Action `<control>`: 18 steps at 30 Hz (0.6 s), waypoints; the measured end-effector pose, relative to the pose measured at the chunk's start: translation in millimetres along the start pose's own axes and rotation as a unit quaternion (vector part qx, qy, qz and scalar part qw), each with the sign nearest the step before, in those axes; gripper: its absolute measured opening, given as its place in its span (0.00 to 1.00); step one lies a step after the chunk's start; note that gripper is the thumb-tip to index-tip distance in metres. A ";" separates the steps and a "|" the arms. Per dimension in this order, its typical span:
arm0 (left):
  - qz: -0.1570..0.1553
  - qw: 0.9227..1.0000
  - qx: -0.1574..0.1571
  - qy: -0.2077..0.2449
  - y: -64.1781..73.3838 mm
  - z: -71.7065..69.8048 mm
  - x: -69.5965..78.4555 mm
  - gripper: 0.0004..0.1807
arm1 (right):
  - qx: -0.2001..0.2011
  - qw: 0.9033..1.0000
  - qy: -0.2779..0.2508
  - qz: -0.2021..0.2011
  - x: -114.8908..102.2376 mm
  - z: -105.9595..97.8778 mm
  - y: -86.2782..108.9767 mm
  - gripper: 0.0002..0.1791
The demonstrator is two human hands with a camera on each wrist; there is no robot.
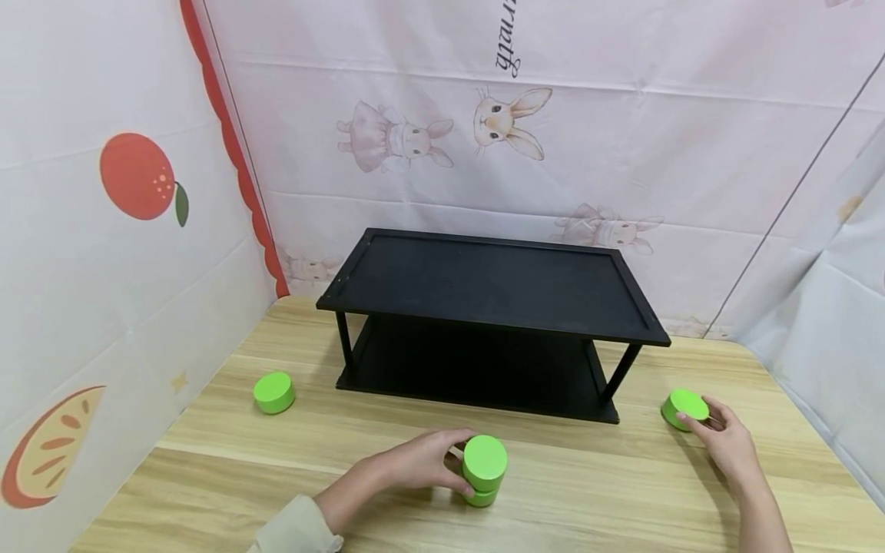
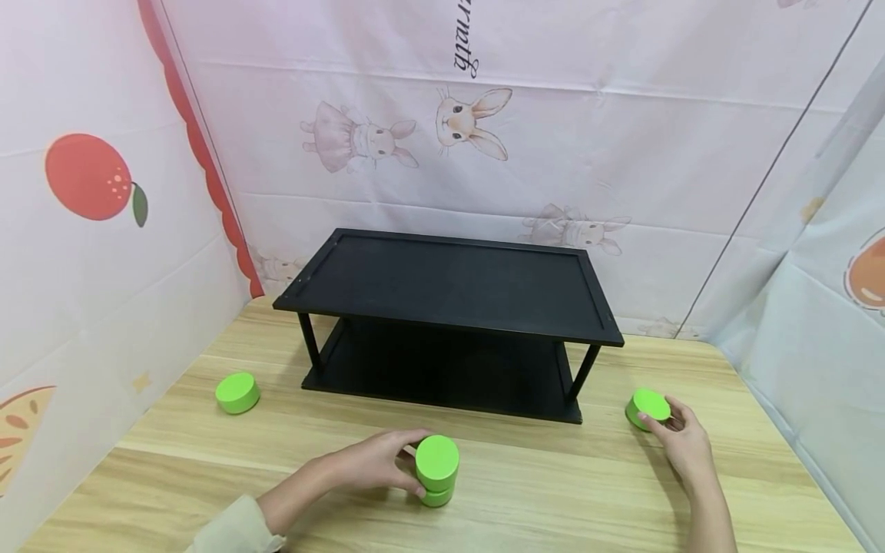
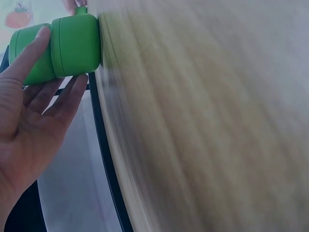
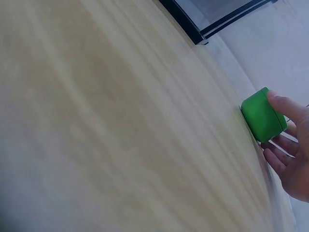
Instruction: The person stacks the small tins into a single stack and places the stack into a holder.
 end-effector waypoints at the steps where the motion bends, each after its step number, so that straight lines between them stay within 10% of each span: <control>1: 0.000 1.000 0.000 0.000 0.1 0.1 0.3 0.33 | 0.001 1.000 0.002 -0.002 0.0 0.0 -0.1 0.46; 13: 0.004 0.999 0.002 -0.052 1.0 -1.2 0.4 0.34 | 0.015 1.000 0.000 -0.013 0.8 0.1 0.9 0.44; 18: -0.001 1.000 -0.003 -0.006 1.9 -1.3 -3.5 0.36 | 0.015 1.000 -0.005 -0.011 1.6 -0.4 0.4 0.44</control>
Point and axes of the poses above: each hand's wrist, its own y-axis away from the middle knuckle, its own z-axis out of the palm, x = y × z, the point moved 7 cm from there along -y, towards the middle knuckle, and after that the axes turned 6 degrees about -x, right-handed, at the moved point
